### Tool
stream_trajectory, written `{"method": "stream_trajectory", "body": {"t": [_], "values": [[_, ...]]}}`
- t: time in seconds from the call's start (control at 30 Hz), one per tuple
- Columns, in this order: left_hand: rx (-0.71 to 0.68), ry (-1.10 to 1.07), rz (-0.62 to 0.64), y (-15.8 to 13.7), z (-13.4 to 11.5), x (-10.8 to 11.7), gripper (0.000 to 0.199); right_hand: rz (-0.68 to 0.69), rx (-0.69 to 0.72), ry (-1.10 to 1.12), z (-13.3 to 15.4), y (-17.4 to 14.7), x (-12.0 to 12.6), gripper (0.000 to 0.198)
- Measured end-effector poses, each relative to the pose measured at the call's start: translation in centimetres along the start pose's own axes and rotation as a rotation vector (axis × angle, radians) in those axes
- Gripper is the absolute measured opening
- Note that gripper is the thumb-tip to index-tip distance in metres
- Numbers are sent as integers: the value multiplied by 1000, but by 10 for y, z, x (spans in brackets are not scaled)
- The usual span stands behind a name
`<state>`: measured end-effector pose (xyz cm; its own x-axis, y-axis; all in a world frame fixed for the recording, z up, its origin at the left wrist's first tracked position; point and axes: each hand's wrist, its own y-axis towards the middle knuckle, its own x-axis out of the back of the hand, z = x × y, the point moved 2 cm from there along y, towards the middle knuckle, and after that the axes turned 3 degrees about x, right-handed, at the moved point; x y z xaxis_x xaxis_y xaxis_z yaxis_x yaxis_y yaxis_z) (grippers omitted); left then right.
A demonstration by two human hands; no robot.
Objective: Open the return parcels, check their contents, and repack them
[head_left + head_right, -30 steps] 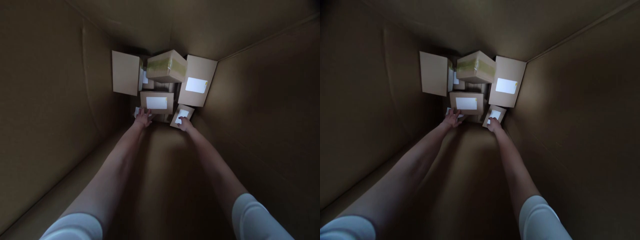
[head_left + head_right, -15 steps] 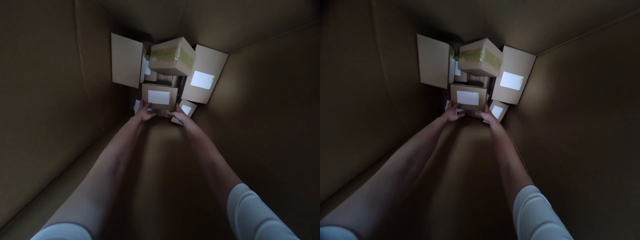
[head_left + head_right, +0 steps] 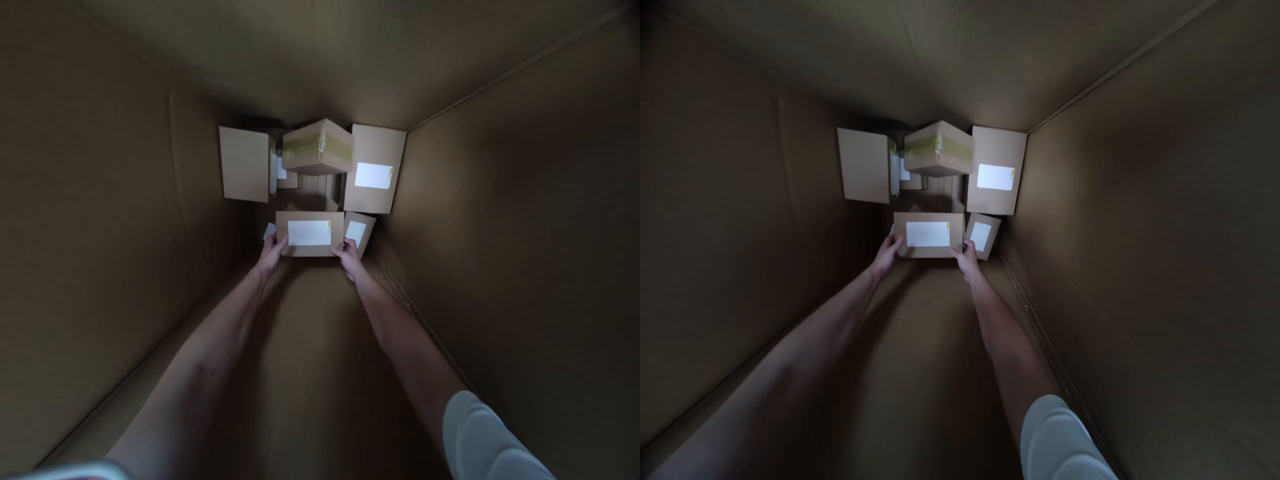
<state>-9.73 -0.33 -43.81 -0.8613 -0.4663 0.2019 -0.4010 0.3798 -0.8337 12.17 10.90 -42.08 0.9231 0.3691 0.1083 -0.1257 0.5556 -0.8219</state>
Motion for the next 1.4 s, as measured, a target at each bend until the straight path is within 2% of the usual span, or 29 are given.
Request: {"method": "stream_trajectory", "body": {"t": [0.1,0.2,0.3,0.5,0.63,0.73,0.83,1.0,1.2,1.4], "values": [[-7,-174,-16,-37,-33,3,66,-12,23,157,36,-24,7,55],[-97,-186,-12,-80,-81,10,63,-17,80,206,84,-59,19,55],[-217,-161,29,-136,-137,19,60,-36,175,181,138,-108,31,52],[-516,-134,65,-265,-238,46,67,-62,429,154,234,-241,56,50],[-727,-136,123,-350,-277,64,71,-76,603,231,265,-341,71,53],[-824,-127,141,-404,-289,75,73,-103,729,263,268,-406,79,54],[-897,-109,164,-451,-290,83,74,-127,841,293,265,-459,86,56],[-985,-131,221,-507,-277,94,77,-96,931,346,254,-518,94,51],[-1034,-162,291,-536,-257,92,77,-158,977,388,234,-551,98,48],[-1083,-78,381,-542,-263,71,76,-309,965,449,210,-571,113,52]]}}
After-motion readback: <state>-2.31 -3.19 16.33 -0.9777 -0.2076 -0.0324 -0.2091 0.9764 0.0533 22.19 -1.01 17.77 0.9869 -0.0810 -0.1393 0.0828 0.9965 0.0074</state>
